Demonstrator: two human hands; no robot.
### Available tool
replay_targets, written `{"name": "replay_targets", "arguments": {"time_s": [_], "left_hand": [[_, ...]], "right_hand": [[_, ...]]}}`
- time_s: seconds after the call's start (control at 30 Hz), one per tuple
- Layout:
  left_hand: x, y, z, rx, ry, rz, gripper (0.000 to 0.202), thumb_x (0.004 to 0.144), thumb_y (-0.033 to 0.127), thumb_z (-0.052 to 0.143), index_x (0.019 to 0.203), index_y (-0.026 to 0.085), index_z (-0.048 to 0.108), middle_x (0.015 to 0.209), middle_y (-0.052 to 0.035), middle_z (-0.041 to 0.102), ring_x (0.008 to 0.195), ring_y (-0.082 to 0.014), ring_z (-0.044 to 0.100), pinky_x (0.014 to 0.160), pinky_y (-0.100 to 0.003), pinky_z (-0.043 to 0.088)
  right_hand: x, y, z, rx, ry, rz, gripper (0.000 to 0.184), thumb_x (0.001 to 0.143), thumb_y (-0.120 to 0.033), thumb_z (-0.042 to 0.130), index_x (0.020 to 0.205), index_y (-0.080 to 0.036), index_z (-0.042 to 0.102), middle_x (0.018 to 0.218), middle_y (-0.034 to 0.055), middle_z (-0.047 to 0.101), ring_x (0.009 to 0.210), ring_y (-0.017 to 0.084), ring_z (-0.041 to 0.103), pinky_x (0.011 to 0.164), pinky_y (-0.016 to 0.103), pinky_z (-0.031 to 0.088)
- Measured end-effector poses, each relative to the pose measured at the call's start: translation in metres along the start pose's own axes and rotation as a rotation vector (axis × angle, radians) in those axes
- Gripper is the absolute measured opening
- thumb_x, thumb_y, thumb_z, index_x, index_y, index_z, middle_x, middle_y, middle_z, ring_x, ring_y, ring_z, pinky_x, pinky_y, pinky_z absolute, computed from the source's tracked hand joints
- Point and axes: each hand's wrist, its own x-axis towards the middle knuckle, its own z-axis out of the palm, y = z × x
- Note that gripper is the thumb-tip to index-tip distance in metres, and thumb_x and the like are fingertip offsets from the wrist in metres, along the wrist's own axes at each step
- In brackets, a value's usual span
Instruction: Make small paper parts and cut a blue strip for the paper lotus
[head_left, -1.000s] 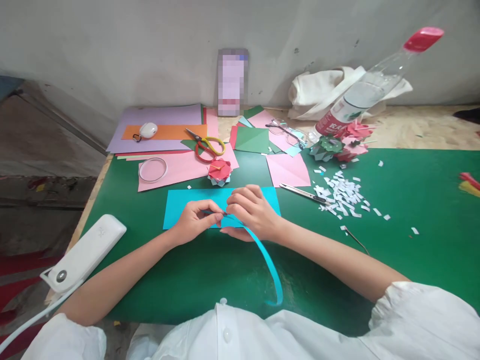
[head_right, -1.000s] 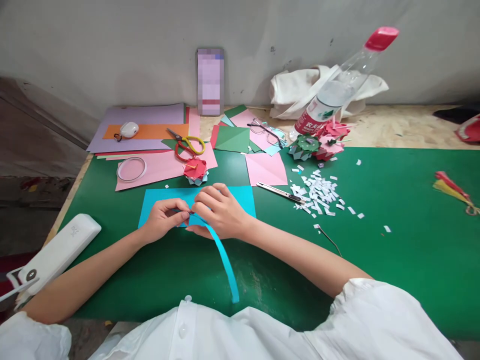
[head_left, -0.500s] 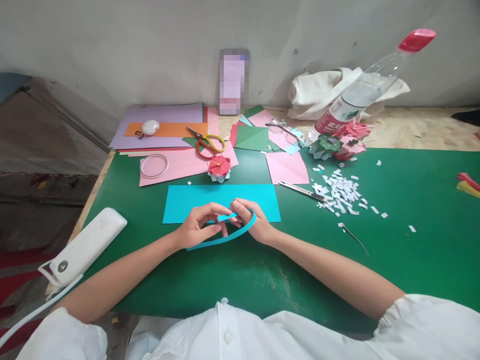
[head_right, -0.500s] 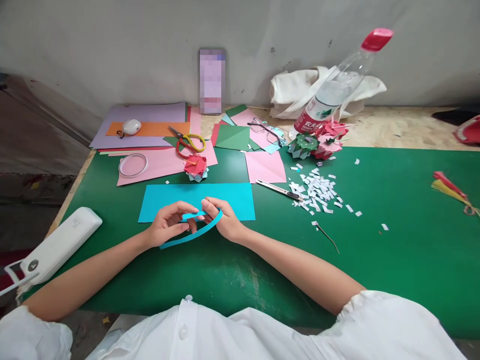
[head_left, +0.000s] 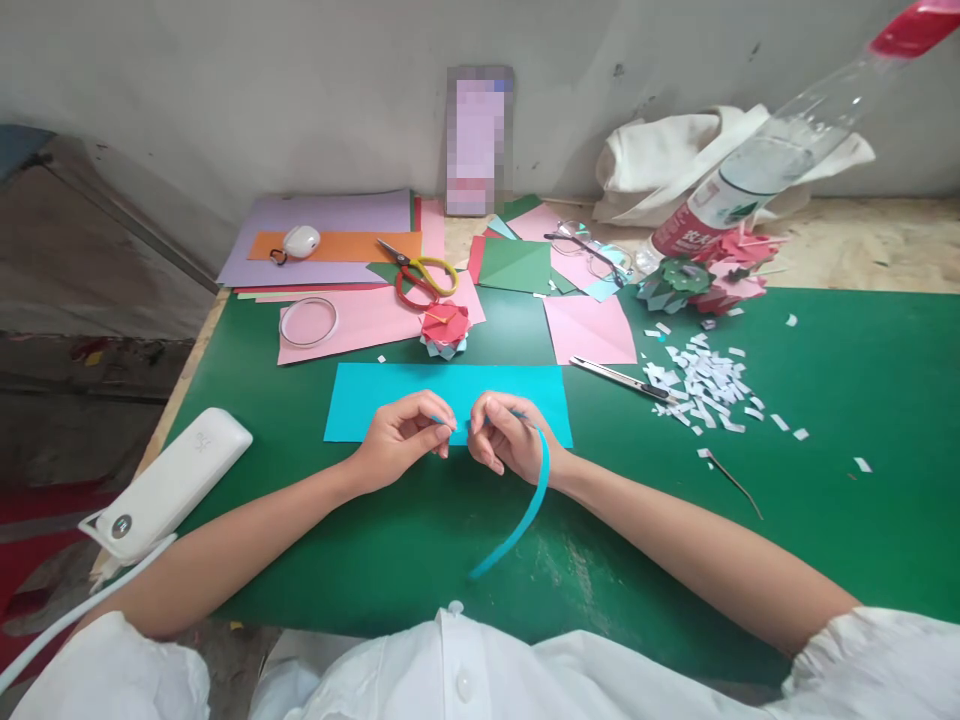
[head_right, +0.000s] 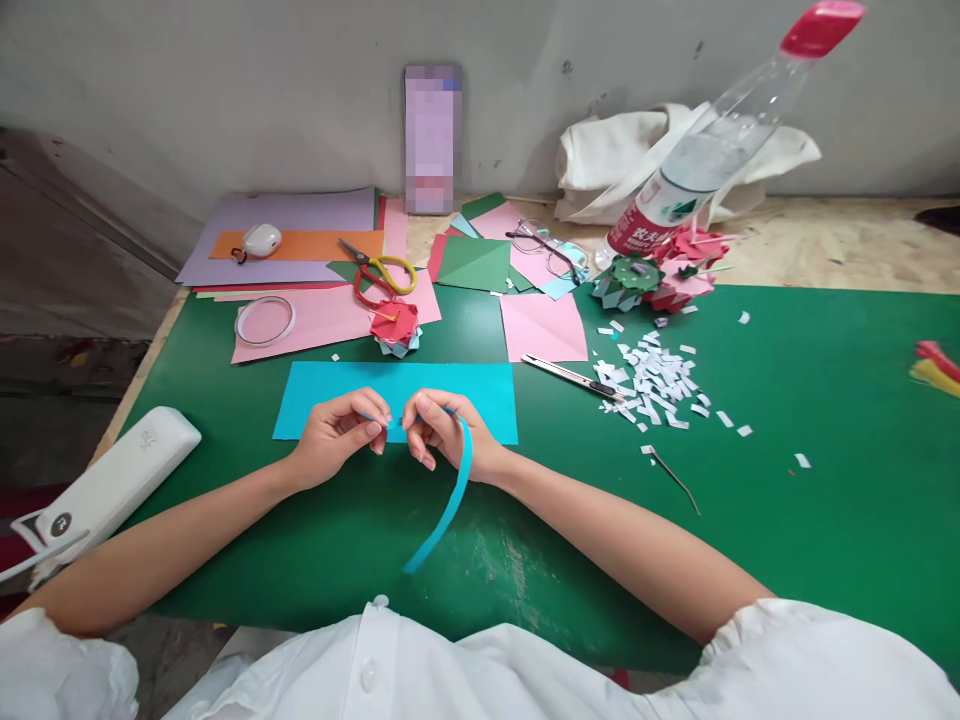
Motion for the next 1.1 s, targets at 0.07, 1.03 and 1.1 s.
{"name": "replay_targets", "arguments": {"time_s": [0.07,1.03,1.1], "left_hand": [[-0.002,-0.001,0.004,-0.033,0.021,-0.05,0.032,0.078,0.043,0.078,0.076,0.015,0.065,0.083,0.0007,0.063,0.054,-0.0048,0.06,0.053,-0.019,0.051],[-0.007,0.003,0.013,-0.358,0.164,-0.21,0.031,0.07,0.043,0.085,0.07,0.016,0.07,0.078,-0.0018,0.077,0.053,-0.0052,0.062,0.054,-0.018,0.052],[-0.007,0.003,0.013,-0.349,0.166,-0.239,0.032,0.068,0.042,0.086,0.071,0.015,0.07,0.075,-0.002,0.076,0.053,-0.0061,0.064,0.054,-0.018,0.053]], "right_hand": [[0.001,-0.004,-0.002,0.068,-0.022,0.018,0.042,0.088,-0.057,0.063,0.082,-0.018,0.051,0.057,-0.0037,0.058,0.042,0.008,0.051,0.044,0.019,0.04],[0.01,0.003,-0.001,0.091,0.209,-0.021,0.04,0.068,-0.049,0.086,0.082,-0.019,0.063,0.068,-0.0031,0.063,0.061,0.007,0.054,0.062,0.021,0.042],[0.01,0.002,-0.001,0.084,0.191,-0.032,0.041,0.069,-0.048,0.085,0.081,-0.019,0.059,0.065,-0.0045,0.061,0.06,0.006,0.053,0.062,0.021,0.042]]}}
